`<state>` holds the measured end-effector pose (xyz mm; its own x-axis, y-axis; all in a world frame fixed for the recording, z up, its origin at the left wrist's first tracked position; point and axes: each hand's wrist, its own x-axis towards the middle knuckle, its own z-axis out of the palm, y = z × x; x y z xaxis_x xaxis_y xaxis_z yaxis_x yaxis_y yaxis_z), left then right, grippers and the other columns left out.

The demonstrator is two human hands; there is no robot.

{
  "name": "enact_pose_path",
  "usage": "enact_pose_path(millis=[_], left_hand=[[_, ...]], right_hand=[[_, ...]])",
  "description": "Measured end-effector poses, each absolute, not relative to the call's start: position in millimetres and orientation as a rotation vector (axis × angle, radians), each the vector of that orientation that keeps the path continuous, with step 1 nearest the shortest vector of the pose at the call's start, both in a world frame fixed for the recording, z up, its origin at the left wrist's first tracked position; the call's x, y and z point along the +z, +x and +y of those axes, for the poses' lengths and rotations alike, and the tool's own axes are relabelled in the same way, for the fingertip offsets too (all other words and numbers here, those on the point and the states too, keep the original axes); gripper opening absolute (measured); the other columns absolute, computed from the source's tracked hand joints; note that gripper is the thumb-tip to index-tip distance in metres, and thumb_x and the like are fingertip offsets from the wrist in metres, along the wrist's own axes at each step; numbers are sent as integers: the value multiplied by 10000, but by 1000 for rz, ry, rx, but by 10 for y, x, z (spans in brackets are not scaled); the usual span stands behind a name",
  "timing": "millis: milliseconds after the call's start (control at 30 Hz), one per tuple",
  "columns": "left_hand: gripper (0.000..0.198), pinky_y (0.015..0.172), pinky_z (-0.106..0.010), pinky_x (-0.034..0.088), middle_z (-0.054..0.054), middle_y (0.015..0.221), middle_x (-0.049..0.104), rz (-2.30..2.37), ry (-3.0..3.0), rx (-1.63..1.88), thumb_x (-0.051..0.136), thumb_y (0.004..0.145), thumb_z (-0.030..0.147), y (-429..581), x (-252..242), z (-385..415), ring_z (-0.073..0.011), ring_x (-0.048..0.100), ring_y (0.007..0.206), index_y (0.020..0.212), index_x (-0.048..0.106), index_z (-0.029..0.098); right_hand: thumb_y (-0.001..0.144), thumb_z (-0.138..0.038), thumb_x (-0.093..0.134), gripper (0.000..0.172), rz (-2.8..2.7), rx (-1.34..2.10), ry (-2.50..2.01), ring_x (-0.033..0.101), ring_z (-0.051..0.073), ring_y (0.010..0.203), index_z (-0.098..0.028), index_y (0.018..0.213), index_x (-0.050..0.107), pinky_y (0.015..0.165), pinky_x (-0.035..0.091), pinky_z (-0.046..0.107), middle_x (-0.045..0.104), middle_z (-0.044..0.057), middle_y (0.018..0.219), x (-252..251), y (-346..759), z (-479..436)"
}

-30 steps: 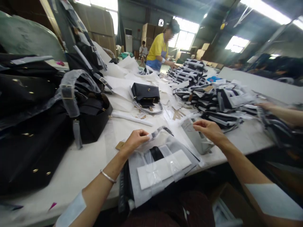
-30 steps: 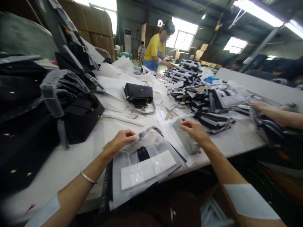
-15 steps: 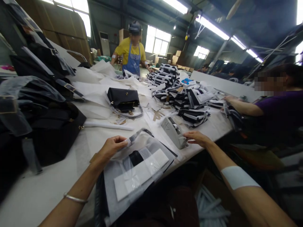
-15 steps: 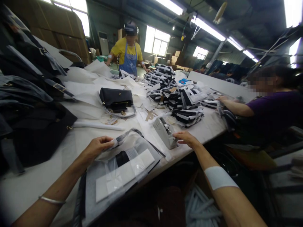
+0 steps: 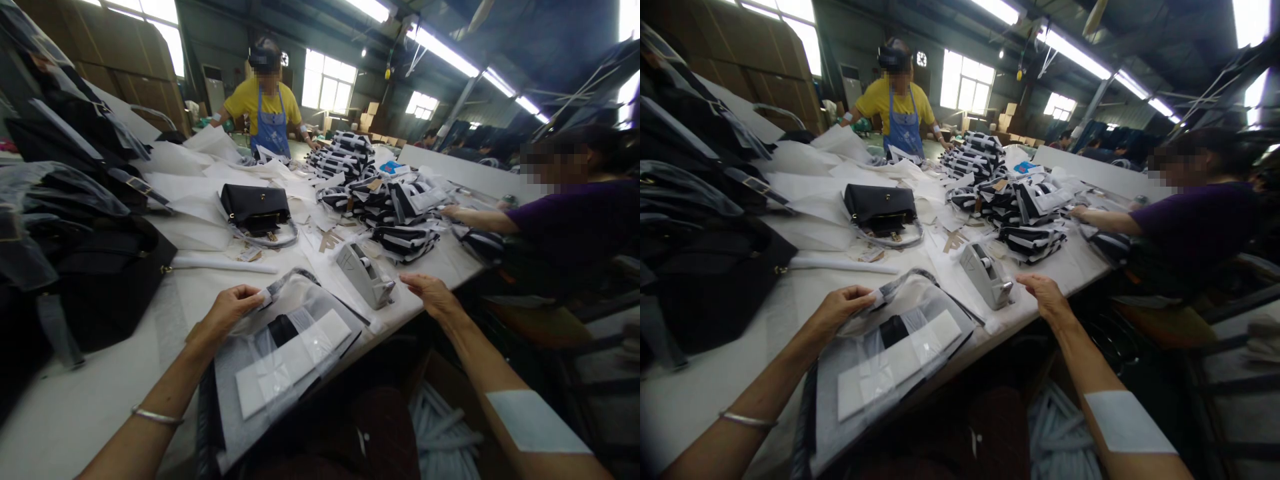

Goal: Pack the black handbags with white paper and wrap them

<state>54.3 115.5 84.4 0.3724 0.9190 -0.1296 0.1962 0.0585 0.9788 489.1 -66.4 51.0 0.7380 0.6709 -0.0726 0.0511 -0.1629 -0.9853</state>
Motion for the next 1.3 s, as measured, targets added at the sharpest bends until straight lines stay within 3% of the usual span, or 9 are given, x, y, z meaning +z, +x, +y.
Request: enact_pose_path(millis=[167,367,633,967,1167,1300], left_hand=[[429,538,-250,422,-24,652,695,1075,1395,782,865,462,474,552,827,1163,-144,556,563,722,720,164],[426,525,-251,423,-26,646,692,1071,1399,788,861,470,482,544,803,1181,-150,561,558,722,722,169],[456,545,-242,421,-16,639,681,1040,1366,802,869,467,478,539,794,1184,-131,552,555,740,713,148],[433,536,-234,404,-13,645,677,1027,1363,811,868,468,455,522,782,1189,-121,542,556,730,708,150],[415,527,-238,383,-4,619,656,1016,1387,820,858,479,457,536,803,1171,-115,518,539,712,703,150],[449,547,-251,406,-19,656,682,1016,1387,828,868,464,469,540,795,1175,-132,546,565,738,713,149]], right_hand=[[472,-373,813,224,-513,694,-1727,670,274,898,-212,593,716,807,486,375,742,50,723,199,4785,-827],[509,-355,846,260,-424,775,-1714,678,236,900,-208,701,752,771,520,329,759,48,832,-19,4777,-932],[631,-237,876,212,-366,962,-1650,661,135,603,-183,768,723,626,547,261,723,28,706,-17,4794,-1035],[700,-147,848,219,-339,1092,-1593,639,114,525,-184,769,643,590,553,244,674,-14,613,-146,4692,-1242],[685,-171,861,241,-304,1138,-1582,621,93,522,-181,748,629,557,539,215,676,-18,642,-42,4714,-1317],[736,-326,849,313,-267,1142,-1626,515,63,418,-171,691,581,454,475,194,580,-44,520,45,4764,-1293]])
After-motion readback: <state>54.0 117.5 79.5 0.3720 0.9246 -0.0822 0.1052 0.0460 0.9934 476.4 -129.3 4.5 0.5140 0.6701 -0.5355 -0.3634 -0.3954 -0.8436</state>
